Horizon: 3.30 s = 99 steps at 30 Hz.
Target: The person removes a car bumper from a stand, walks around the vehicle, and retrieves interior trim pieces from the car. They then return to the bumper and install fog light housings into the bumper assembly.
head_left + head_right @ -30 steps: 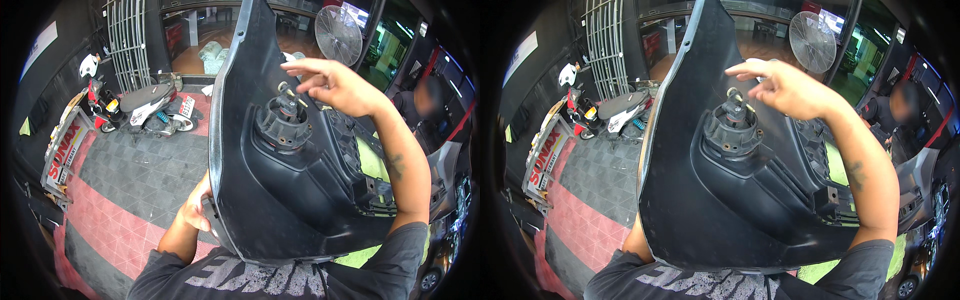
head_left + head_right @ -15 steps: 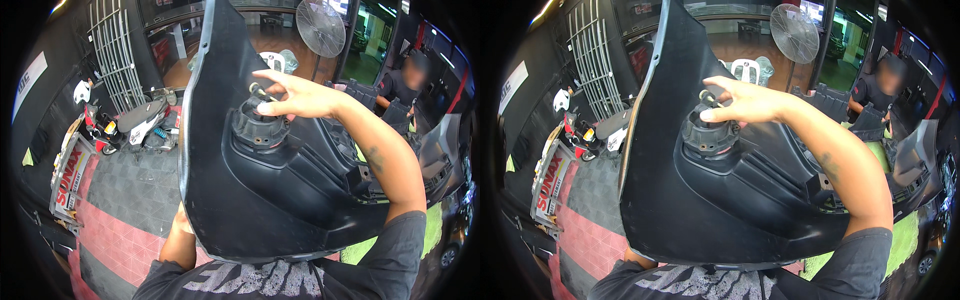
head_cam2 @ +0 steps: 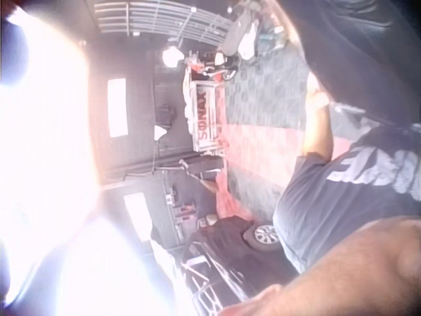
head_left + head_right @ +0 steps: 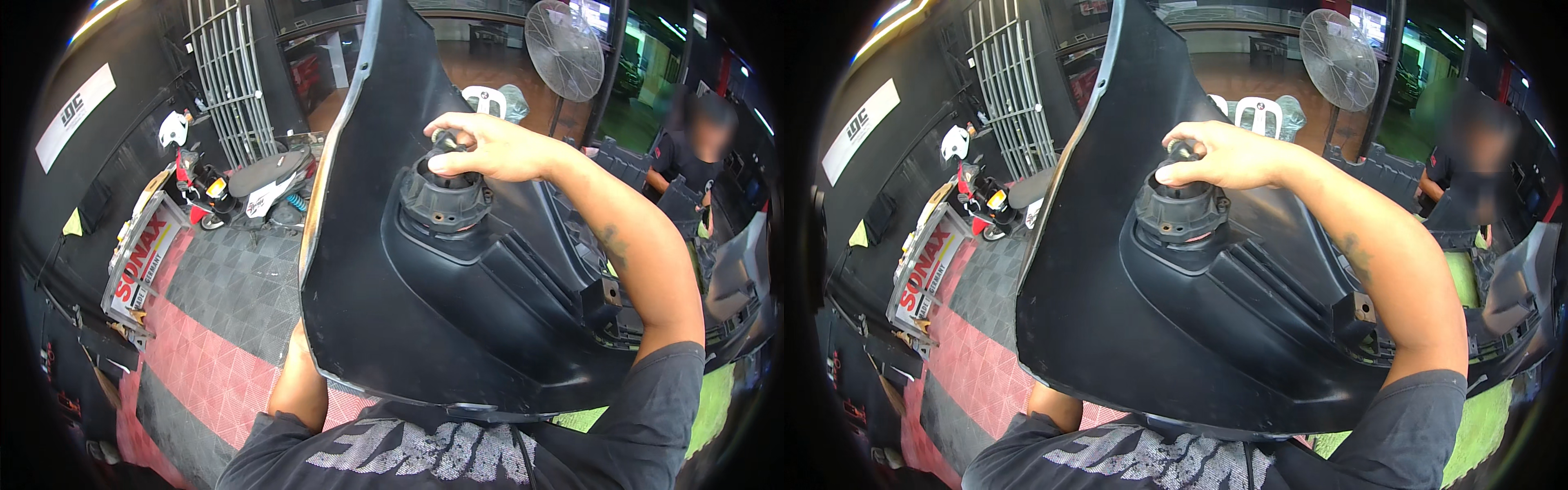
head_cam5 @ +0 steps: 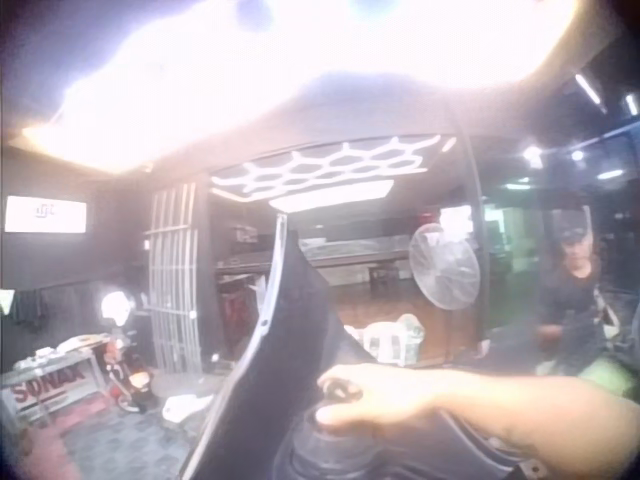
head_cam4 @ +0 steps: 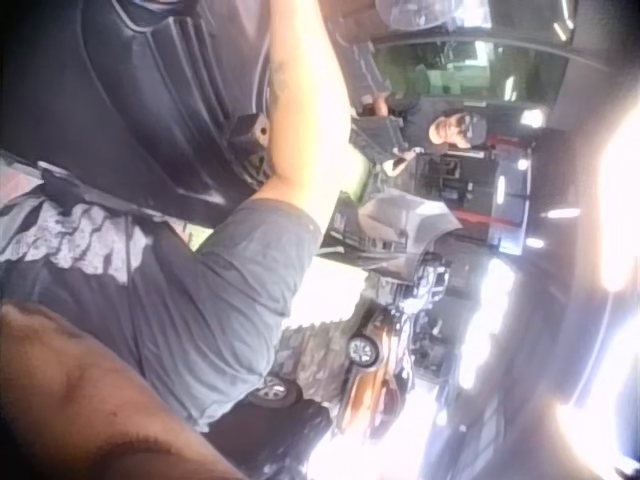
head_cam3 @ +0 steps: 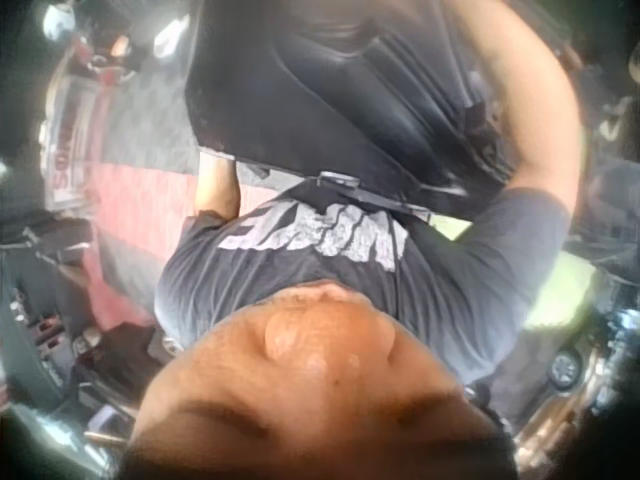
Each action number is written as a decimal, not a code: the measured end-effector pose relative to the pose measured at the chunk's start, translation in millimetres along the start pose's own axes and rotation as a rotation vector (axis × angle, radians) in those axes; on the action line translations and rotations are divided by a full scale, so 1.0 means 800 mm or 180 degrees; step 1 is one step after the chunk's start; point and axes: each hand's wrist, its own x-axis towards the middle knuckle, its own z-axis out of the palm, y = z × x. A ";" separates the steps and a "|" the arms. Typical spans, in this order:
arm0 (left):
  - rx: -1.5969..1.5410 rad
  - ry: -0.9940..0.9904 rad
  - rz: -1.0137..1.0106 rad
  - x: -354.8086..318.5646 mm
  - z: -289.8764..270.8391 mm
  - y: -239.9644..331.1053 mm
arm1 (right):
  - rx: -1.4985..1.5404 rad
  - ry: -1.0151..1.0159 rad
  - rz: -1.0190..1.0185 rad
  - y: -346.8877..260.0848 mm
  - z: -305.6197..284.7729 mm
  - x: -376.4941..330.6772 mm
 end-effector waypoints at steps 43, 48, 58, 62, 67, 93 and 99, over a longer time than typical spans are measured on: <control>-0.0474 -0.1300 -0.0131 0.068 -0.015 0.010 | 0.3431 -0.0004 0.0487 0.039 0.001 0.006; -0.0386 -0.1453 -0.0085 0.071 -0.017 0.015 | 0.2878 0.0103 0.0363 0.023 0.005 0.012; -0.0408 -0.1143 -0.0148 0.068 -0.007 0.027 | 0.2544 0.0295 0.0299 0.008 -0.011 0.003; -0.0506 -0.1221 -0.0071 0.067 -0.010 0.023 | 0.2558 0.0284 0.0366 0.013 -0.016 0.005; -0.0580 -0.1537 0.0216 0.073 -0.013 0.015 | 0.2287 0.0312 0.0458 0.008 -0.012 0.005; -0.0358 -0.1476 -0.0070 0.068 -0.017 0.022 | -0.0392 0.0248 0.0097 -0.051 0.035 -0.010; -0.0461 -0.1106 -0.0435 0.055 -0.022 0.030 | 0.0613 0.0169 0.0309 -0.032 0.025 -0.011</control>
